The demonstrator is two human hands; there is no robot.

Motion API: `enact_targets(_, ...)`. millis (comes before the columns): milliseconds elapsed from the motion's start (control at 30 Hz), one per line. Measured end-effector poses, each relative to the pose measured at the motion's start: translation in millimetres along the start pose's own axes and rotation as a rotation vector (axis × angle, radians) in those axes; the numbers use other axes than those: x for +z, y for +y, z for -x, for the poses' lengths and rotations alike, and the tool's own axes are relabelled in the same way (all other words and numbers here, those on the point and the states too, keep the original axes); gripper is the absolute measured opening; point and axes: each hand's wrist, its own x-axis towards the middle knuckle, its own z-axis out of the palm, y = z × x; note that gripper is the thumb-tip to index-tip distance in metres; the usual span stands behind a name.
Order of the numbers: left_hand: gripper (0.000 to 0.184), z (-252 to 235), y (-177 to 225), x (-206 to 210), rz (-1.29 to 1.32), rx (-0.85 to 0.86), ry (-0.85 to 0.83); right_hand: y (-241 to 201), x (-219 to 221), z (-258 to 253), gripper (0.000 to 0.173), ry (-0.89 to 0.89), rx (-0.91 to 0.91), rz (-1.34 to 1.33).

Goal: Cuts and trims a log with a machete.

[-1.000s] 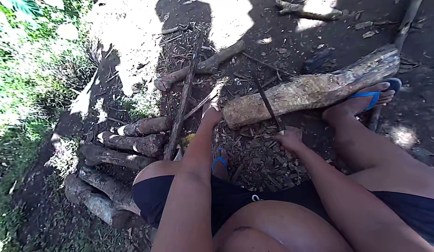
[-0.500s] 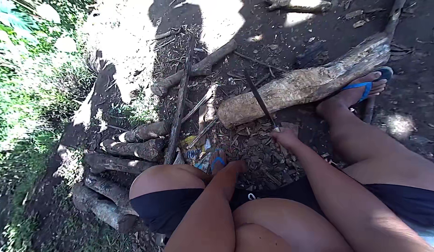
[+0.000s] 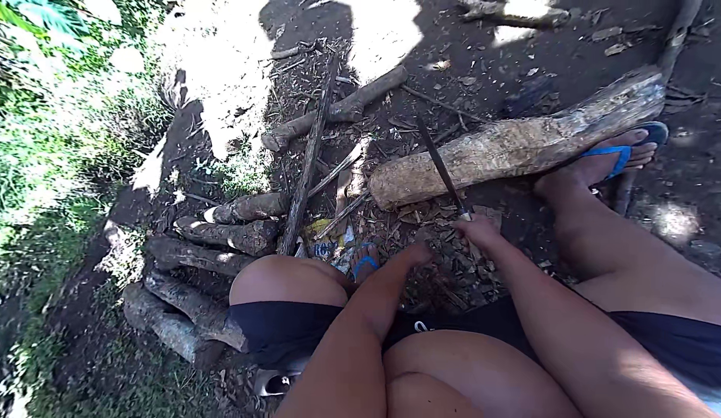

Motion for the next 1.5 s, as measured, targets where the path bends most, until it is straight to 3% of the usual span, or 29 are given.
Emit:
enact_targets(167, 0.041, 24, -30, -57, 0.413, -0.218, 0.399, -1, 5, 4, 0.029, 0.017, -0.004, 0.017)
enact_targets(333, 0.039, 40, -39, -85, 0.773, -0.222, 0.663, -3, 13, 5, 0.032, 0.032, 0.007, 0.022)
enact_targets(600, 0.04, 48, -23, -139, 0.665, -0.263, 0.827, 1, 10, 2, 0.036, 0.036, -0.024, 0.037)
enact_targets(833, 0.056, 35, -3, -149, 0.562, -0.213, 0.825, 7, 10, -5, 0.036, 0.059, -0.068, 0.126)
enact_targets(1133, 0.055, 64, -51, -145, 0.674, -0.268, 0.88, -2, 27, -4, 0.027, 0.122, 0.009, 0.109)
enact_targets(1267, 0.049, 69, -47, -156, 0.715, -0.301, 0.932, -5, 22, 1, 0.027, 0.126, -0.003, 0.056)
enact_targets(1500, 0.06, 55, -38, -173, 0.643, -0.229, 0.859, -4, 19, 3, 0.027, 0.134, -0.003, 0.08)
